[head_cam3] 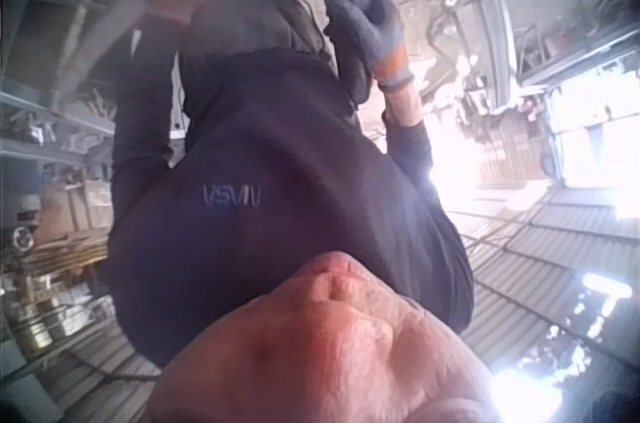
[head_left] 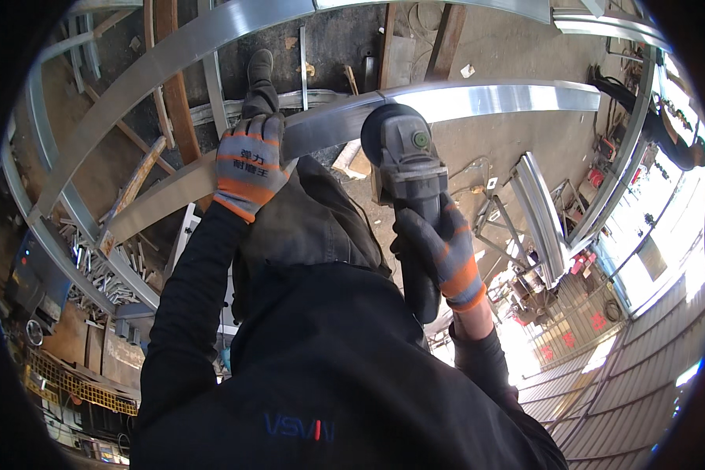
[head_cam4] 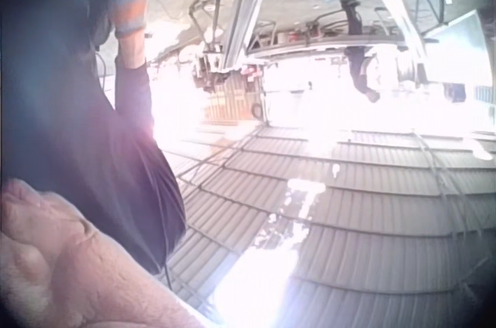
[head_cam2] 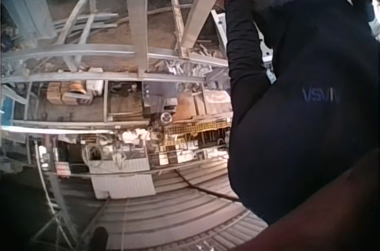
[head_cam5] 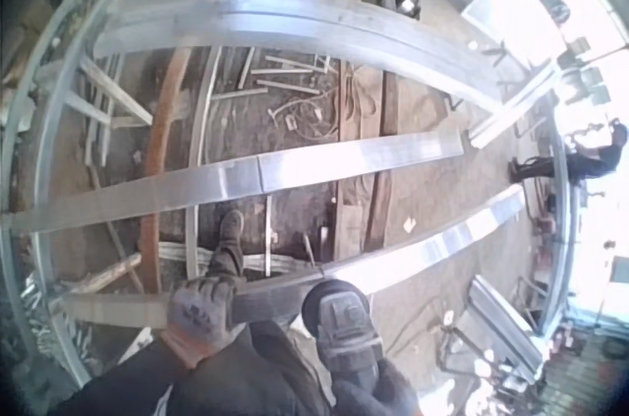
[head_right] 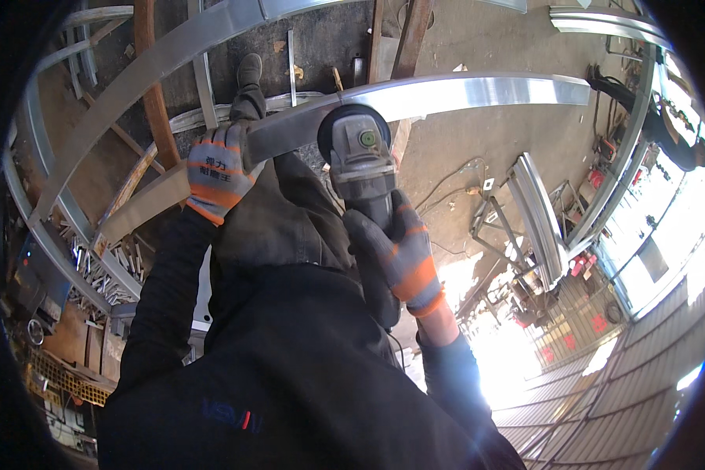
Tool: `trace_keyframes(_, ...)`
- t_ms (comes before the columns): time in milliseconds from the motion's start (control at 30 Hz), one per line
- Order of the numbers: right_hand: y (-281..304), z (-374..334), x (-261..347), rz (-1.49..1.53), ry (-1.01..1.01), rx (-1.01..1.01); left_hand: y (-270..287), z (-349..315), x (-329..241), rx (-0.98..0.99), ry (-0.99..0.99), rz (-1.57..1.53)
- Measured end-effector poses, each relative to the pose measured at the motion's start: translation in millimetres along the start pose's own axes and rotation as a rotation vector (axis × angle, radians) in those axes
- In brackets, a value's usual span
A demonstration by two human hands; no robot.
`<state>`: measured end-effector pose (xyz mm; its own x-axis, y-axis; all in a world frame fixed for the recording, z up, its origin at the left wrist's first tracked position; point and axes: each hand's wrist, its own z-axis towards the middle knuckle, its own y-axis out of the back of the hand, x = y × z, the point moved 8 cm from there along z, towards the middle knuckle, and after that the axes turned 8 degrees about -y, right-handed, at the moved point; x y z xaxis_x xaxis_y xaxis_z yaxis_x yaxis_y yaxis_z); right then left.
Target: The person positions and welds metal frame components using a welding torch, then grinds the welded joints with an angle grinder. The person handles metal bars and a welding torch, performing welds and grinding operations on a metal frame structure.
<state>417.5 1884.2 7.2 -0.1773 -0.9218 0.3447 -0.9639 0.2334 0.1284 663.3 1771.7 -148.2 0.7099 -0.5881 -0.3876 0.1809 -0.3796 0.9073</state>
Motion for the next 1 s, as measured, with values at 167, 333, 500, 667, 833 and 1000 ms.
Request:
trace_keyframes(167,2.2,-1.5,-1.3,-0.008,0.002,0.002,-2.0,-2.7,-0.2,-0.031,-0.018,0.015)
trace_keyframes(333,0.0,-1.7,-9.2,-0.006,-0.078,-0.013,-4.9,-3.1,2.3,-0.002,0.025,0.004)
trace_keyframes(500,-3.4,-2.1,-1.6,-0.009,-0.01,0.008,-3.4,-1.6,1.7,0.001,0.007,0.002)
trace_keyframes(667,-0.8,-1.9,-6.4,0.034,-0.058,0.003,-1.1,-2.2,0.9,-0.029,0.008,-0.004)
trace_keyframes(833,-2.4,-3.1,-5.1,0.044,-0.024,0.024,-2.6,-1.5,2.3,0.006,0.019,0.028)
trace_keyframes(1000,-1.6,1.7,-3.9,0.024,-0.026,0.022,0.5,-1.1,1.3,-0.036,0.002,-0.005)
